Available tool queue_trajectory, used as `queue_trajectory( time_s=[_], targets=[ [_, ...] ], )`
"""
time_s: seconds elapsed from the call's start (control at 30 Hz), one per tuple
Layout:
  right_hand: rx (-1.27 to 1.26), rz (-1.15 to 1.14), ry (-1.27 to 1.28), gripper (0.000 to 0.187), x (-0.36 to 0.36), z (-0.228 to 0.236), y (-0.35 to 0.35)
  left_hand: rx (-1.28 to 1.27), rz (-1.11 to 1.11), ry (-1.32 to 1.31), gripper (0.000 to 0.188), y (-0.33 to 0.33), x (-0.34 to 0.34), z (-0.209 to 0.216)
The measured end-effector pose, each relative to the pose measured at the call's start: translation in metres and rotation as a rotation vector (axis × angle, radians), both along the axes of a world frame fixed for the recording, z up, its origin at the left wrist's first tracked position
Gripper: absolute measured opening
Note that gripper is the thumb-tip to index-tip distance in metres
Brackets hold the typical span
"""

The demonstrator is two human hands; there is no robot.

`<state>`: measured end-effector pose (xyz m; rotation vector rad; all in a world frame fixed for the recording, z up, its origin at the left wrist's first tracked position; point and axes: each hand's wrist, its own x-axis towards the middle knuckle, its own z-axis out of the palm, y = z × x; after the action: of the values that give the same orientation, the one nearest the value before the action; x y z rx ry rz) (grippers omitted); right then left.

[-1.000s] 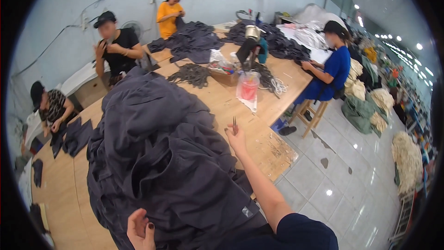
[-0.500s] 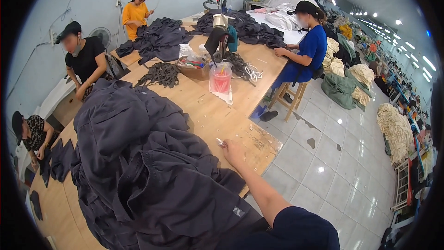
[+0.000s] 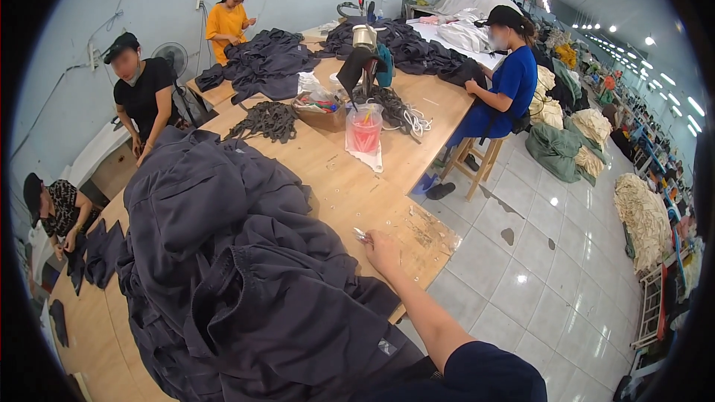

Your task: Sort and inspect garments on a large production table.

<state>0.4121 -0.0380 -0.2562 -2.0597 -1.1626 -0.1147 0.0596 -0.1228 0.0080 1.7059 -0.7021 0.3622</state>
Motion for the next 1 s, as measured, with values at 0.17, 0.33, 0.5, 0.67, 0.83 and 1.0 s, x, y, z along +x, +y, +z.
queue_trajectory(
  time_s=[0.17,0.33,0.5,0.67,0.83,1.0],
  targets=[
    [-0.038,-0.015,-0.017,0.017,-0.002,0.004,-0.001,-0.089,-0.025,-0.006,0.075,0.005,0.003,0.003],
    [-0.017,-0.003,0.001,0.017,-0.003,0.005,-0.001,-0.17,-0.057,-0.011,0.073,0.011,0.002,0.004],
    [-0.002,-0.002,0.001,0.017,-0.001,0.005,-0.002,-0.254,-0.095,-0.01,0.07,0.006,-0.004,-0.004],
    [-0.008,0.006,-0.023,0.018,-0.001,0.005,-0.004,-0.327,-0.121,-0.011,0.068,0.001,-0.009,-0.009],
    [-0.011,0.011,-0.018,0.017,-0.006,0.001,-0.005,-0.39,-0.085,-0.025,0.067,-0.005,-0.019,-0.01],
    [0.004,0.011,0.026,0.016,-0.004,0.009,0.008,-0.451,-0.034,0.103,0.055,-0.003,-0.019,-0.025]
  ],
)
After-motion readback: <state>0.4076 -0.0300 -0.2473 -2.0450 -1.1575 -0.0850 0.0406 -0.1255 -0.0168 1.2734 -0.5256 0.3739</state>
